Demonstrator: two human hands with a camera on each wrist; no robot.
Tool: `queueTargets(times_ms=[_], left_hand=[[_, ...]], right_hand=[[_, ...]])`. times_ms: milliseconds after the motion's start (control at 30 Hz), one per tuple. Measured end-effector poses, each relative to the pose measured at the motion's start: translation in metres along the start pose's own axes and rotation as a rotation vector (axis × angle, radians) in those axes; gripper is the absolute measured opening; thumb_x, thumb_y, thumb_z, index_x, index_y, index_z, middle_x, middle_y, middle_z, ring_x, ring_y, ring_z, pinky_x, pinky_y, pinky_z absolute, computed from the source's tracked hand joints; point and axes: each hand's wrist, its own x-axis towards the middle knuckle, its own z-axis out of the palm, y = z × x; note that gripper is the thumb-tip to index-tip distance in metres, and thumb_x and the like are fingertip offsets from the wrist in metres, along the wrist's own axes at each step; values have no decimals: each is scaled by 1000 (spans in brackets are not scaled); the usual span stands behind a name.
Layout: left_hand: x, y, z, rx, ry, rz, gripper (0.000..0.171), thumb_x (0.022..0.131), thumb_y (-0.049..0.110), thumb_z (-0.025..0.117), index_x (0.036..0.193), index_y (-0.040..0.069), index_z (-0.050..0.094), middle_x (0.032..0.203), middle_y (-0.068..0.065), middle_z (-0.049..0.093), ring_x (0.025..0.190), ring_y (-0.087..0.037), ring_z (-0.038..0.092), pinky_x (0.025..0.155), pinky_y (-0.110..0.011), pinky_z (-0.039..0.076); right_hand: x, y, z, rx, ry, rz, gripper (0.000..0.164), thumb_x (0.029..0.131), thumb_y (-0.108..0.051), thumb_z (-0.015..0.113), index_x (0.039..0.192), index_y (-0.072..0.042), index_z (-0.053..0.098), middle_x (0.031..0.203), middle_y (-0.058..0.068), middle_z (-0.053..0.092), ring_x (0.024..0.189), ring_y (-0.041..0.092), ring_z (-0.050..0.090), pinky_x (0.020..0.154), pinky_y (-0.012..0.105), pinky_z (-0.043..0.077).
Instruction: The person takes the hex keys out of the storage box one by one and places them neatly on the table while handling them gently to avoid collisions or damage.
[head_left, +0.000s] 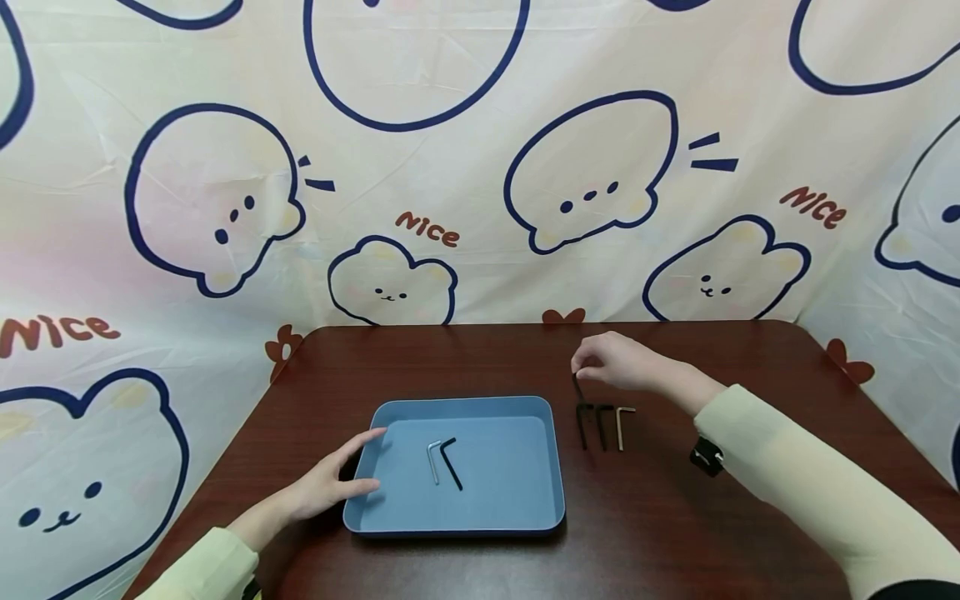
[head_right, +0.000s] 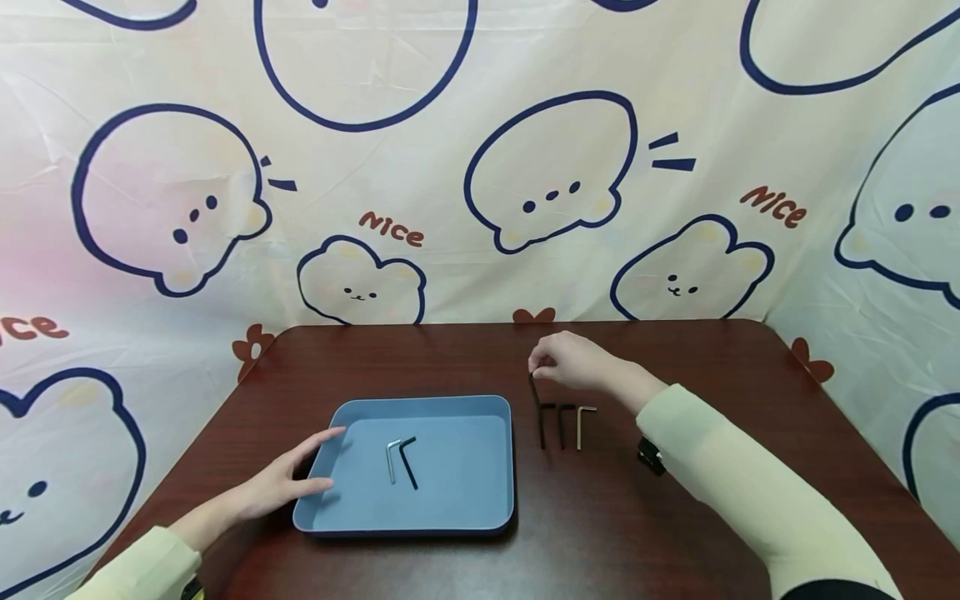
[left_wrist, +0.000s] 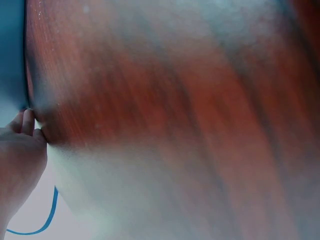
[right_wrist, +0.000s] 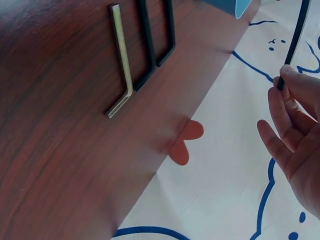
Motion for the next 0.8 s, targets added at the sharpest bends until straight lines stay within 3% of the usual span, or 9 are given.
queueTargets(times_ms=[500, 800], left_hand=[[0, 1, 1, 0, 10, -9, 71, 93, 21, 67, 151, 6, 29, 153, -25, 23, 139, -47, 18, 104, -69, 17], [-1, 2, 1, 6, 9, -11, 71, 93, 21, 67, 151, 6, 29, 153, -25, 24, 139, -47, 18, 103, -69, 18]], right_hand=[[-29, 26, -7, 3, 55, 58, 6, 92, -5, 66, 95, -8, 70, 93, -1, 65, 84, 15, 60, 74, 36, 50], [-43, 45, -2, -16, 56, 100, 6, 92, -10, 66, 94, -5, 70, 92, -2, 66, 84, 15, 59, 73, 37, 50]])
